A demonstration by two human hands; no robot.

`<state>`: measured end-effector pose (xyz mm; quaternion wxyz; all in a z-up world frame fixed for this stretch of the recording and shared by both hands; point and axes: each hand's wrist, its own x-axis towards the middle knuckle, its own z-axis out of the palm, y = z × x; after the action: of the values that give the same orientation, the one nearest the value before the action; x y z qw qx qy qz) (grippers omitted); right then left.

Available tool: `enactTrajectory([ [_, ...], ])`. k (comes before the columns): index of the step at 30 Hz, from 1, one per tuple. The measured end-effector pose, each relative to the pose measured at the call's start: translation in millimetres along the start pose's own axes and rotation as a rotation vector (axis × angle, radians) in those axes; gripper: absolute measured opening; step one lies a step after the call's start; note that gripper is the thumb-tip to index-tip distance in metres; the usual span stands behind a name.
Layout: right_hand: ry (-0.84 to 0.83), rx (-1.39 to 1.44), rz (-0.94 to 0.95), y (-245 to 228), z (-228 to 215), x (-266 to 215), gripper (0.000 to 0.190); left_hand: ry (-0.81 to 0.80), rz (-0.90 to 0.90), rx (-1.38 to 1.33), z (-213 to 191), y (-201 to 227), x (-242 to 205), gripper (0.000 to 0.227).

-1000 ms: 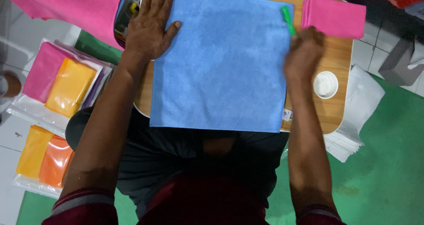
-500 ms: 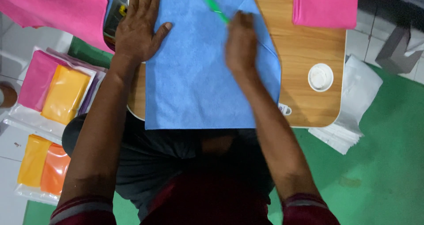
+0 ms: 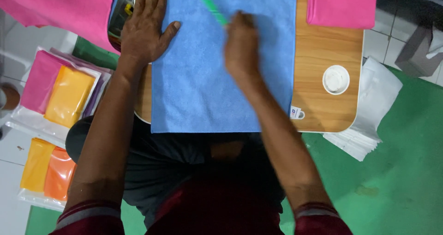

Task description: The person brushes a blue cloth with a green brush, folds it neatly, and places it into a clear plastic bag. The person then seals the bag and sets it aside.

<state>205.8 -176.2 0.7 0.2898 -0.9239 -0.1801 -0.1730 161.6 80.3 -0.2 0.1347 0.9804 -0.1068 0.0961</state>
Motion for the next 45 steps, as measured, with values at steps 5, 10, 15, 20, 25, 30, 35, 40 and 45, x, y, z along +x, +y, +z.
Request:
enactTrajectory([
  [5, -0.066, 0.101, 0.115, -31, 48, 19, 0.008, 0.002, -0.02, -0.026, -1, 0, -1, 0.074],
  [10, -0.035, -0.235, 0.166, 81, 17, 20, 0.033, 0.059, 0.03, 0.038, 6, -5, -3, 0.072],
  [15, 0.21, -0.258, 0.175, 155, -79, -10, 0.011, 0.065, 0.001, 0.037, 13, -7, -3, 0.073],
  [20, 0.1, 0.009, 0.012, 73, -72, -35, 0.015, -0.008, -0.023, -0.004, -10, 6, 3, 0.081],
  [25, -0.06, 0.085, 0.049, 27, -53, -41, 0.014, -0.07, -0.044, 0.021, -6, 6, -1, 0.084],
  [30, 0.058, -0.317, 0.129, 158, -83, -58, 0.008, -0.096, -0.061, 0.056, -2, 1, 0, 0.084],
  [35, 0.099, -0.168, 0.192, 119, -120, -67, 0.011, -0.012, -0.001, 0.092, 3, -1, -1, 0.081],
  [40, 0.038, 0.039, 0.048, 38, -41, -45, 0.015, -0.056, -0.103, 0.073, -18, 19, -2, 0.091],
  [45, 0.006, 0.019, 0.086, 7, -14, -36, 0.01, -0.025, 0.123, -0.019, -15, 12, 0, 0.075],
])
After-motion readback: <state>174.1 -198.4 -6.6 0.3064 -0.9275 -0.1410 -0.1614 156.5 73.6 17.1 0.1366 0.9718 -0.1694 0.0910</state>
